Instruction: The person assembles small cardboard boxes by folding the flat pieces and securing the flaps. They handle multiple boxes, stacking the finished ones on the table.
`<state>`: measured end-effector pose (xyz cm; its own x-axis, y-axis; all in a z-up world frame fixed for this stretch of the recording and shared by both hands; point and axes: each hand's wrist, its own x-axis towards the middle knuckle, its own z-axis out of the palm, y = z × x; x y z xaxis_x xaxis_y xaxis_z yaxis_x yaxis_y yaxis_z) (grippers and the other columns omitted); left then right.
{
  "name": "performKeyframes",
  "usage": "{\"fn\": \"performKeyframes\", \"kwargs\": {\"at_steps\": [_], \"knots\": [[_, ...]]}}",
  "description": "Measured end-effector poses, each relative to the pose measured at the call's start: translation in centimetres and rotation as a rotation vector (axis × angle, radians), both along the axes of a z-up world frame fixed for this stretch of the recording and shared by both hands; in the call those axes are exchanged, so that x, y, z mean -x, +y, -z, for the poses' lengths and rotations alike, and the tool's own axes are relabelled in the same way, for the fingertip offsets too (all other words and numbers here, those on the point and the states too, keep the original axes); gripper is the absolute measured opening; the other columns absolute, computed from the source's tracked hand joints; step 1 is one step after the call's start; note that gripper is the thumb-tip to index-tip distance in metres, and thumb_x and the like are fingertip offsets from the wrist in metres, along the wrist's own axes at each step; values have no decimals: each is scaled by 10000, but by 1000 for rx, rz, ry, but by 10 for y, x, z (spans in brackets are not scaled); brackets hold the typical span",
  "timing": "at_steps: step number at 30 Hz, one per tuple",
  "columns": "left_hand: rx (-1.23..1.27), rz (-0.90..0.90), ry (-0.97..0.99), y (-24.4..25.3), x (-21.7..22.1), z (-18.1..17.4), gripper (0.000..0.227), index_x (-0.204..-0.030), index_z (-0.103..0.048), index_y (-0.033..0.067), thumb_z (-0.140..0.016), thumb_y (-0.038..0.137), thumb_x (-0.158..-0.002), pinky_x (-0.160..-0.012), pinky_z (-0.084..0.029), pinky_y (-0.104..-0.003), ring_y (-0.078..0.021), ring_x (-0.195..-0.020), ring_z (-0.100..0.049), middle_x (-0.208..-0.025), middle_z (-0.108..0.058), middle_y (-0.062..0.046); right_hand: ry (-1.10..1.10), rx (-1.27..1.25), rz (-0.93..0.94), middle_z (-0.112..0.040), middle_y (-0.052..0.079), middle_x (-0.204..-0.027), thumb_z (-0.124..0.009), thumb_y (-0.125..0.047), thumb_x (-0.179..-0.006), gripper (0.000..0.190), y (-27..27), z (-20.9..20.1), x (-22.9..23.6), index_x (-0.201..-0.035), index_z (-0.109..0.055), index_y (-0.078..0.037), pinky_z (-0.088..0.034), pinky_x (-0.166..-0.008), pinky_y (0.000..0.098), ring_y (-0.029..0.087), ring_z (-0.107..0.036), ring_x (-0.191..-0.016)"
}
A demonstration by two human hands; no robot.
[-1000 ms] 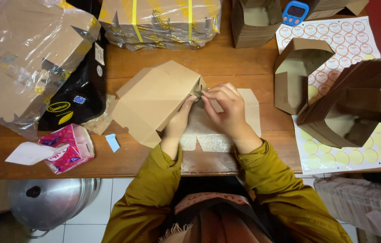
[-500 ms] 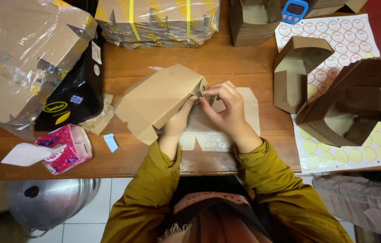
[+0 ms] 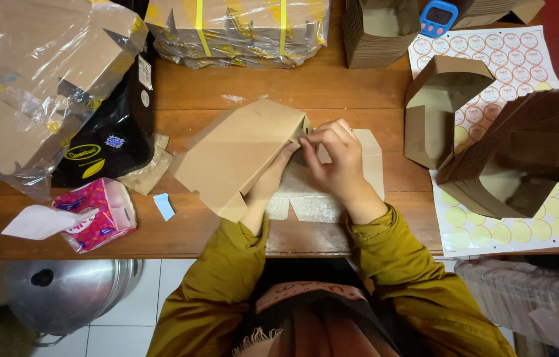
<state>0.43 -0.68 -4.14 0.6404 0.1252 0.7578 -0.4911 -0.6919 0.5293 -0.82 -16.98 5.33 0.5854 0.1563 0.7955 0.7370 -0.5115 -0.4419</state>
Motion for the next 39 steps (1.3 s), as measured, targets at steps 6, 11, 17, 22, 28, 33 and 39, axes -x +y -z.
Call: {"fn": "performKeyframes", "kwargs": {"at_steps": [6,11,17,22,28,33,39], "knots": [[-92,-28,33,-12,-21,55,514,-1064,-740,54,-802,520,-858,-840,-590,-471,-364,-1020,-719,-1066,-739,-191,64,-4,-32,-666,83,-799,-742,-37,-905,66,-5,6,-4,-877,-695,-73,-528,-684,418,325,-662,-760],[104,81,109,2,5,-29,382,-1030,-783,74,-852,397,-839,-835,-587,-463,-333,-1031,-717,-1039,-759,-148,202,-79,-90,-685,98,-848,-756,-75,-909,48,-4,-7,3,-946,-726,-74,-513,-686,393,311,-640,-748],[282,184,62,12,15,-59,253,-978,-809,75,-923,189,-784,-819,-589,-484,-338,-1022,-719,-1008,-767,-147,210,-138,-81,-710,91,-848,-796,-77,-887,65,-1,-2,3,-920,-742,-63,-512,-678,361,276,-651,-731],[311,183,42,6,8,-49,220,-891,-814,67,-945,172,-749,-731,-607,-449,-316,-937,-745,-927,-771,-148,164,-164,-86,-705,78,-816,-789,-57,-892,47,4,-3,4,-890,-743,-59,-507,-675,368,269,-637,-695],[228,224,156,11,17,-80,211,-936,-770,10,-820,212,-899,-687,-596,-494,-409,-961,-716,-949,-748,-219,66,-148,-90,-706,115,-806,-774,-16,-892,44,12,-2,2,-892,-732,-26,-519,-667,434,347,-657,-706],[708,493,274,6,15,-43,278,-1191,-717,-9,-752,96,-936,-926,-544,-494,-224,-1141,-614,-1200,-705,-177,-104,73,30,-710,97,-933,-719,-93,-936,60,17,-3,7,-918,-728,-36,-550,-703,418,311,-667,-780],[1170,480,346,-3,2,-25,375,-1266,-655,8,-783,113,-930,-972,-549,-421,-169,-1071,-631,-1202,-694,-84,-168,201,-37,-657,80,-1038,-662,-206,-961,211,19,-13,13,-1095,-752,-70,-479,-840,429,295,-639,-915]]}}
